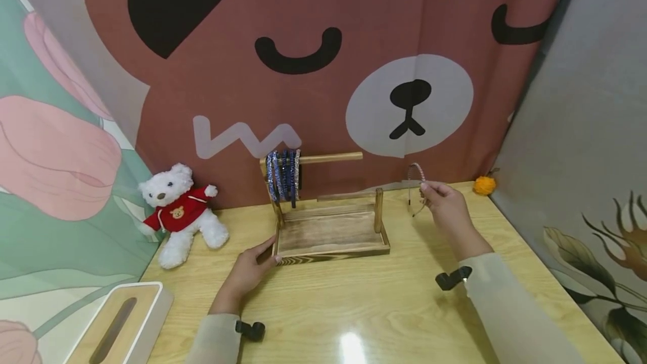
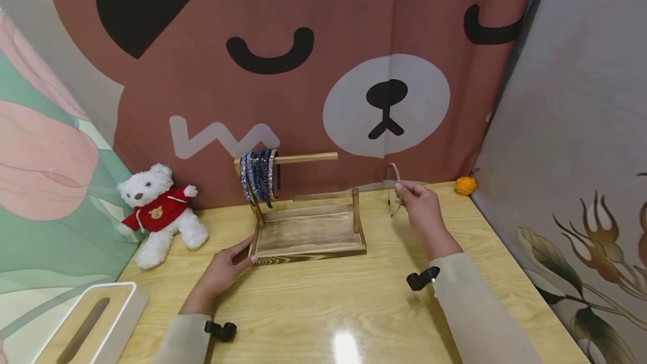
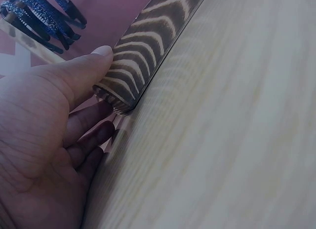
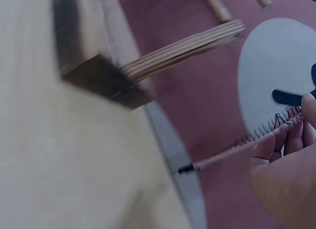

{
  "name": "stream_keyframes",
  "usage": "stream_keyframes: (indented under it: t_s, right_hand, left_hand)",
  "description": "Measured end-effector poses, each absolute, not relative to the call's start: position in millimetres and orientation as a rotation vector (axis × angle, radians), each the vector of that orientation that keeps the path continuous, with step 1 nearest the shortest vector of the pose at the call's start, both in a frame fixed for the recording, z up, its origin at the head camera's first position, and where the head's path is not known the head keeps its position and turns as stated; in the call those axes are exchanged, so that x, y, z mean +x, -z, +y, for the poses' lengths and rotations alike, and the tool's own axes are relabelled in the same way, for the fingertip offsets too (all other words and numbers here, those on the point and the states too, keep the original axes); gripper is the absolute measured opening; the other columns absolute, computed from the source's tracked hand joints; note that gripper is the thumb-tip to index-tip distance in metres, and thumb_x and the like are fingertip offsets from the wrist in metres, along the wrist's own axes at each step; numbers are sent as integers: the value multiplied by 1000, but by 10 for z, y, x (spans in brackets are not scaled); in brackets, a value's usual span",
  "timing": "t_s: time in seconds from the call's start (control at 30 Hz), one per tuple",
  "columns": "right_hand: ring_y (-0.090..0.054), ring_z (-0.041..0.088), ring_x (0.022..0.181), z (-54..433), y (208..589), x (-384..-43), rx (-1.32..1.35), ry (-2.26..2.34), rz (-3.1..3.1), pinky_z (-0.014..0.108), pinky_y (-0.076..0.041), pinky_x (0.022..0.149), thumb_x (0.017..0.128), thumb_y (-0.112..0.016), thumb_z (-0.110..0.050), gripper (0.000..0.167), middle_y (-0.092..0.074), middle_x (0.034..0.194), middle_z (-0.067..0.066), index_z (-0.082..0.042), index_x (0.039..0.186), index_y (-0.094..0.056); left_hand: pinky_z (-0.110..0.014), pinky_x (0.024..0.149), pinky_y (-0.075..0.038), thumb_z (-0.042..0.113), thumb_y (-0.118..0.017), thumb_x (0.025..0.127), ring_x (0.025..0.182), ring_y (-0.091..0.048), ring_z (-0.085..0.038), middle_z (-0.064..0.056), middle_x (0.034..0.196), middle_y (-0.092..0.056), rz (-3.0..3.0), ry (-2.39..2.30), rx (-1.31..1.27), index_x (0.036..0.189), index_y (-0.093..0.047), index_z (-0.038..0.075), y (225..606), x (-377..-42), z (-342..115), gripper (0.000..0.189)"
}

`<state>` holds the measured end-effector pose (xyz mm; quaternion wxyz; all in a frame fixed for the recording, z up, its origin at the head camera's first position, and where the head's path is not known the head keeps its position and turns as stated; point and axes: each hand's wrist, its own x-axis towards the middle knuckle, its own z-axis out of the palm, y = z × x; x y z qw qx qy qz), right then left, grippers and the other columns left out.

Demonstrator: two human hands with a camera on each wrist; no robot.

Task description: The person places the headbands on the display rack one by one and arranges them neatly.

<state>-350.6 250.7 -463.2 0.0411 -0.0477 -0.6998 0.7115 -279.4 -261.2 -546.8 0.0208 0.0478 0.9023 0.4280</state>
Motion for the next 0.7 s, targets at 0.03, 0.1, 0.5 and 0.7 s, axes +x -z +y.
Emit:
stream_keyframes:
  t_s: [0.03, 0.1, 0.5, 0.7]
  right_hand:
    - [-60, 8, 112, 2475, 4573, -3538, -152, -2233, -2083, 15, -55, 96, 107, -69, -41, 41, -65, 117, -11, -11, 135, -70]
    - [-57, 10, 113, 2418, 4456, -3593, -154, -2311, -1978, 18, -54, 98, 106, -70, -38, 35, -63, 119, -8, -14, 131, -71]
    - [-51, 13, 107, 2155, 4050, -3688, -25, -2365, -1846, 17, -54, 88, 106, -73, -25, 15, -61, 120, -5, -15, 117, -77]
    - [-58, 13, 97, 1884, 3979, -3734, 76, -2339, -1854, 23, -56, 81, 107, -73, -23, 26, -66, 111, -5, -4, 125, -72]
  left_hand:
    - [-65, 131, -31, 38, -74, 106, 159, -40, -42, -13, 168, -50, 2795, -1332, 144, 166, -50, 29, 5466, -2789, -2608, 65]
    - [-65, 131, -31, 37, -74, 106, 159, -40, -42, -13, 168, -50, 2791, -1338, 138, 166, -50, 29, 5462, -2784, -2601, 65]
    - [-65, 131, -32, 37, -74, 106, 159, -40, -43, -14, 168, -50, 2806, -1316, 140, 166, -50, 30, 5477, -2780, -2607, 64]
    - [-65, 130, -33, 39, -74, 106, 158, -42, -43, -14, 167, -51, 2823, -1308, 156, 166, -50, 29, 5492, -2799, -2617, 65]
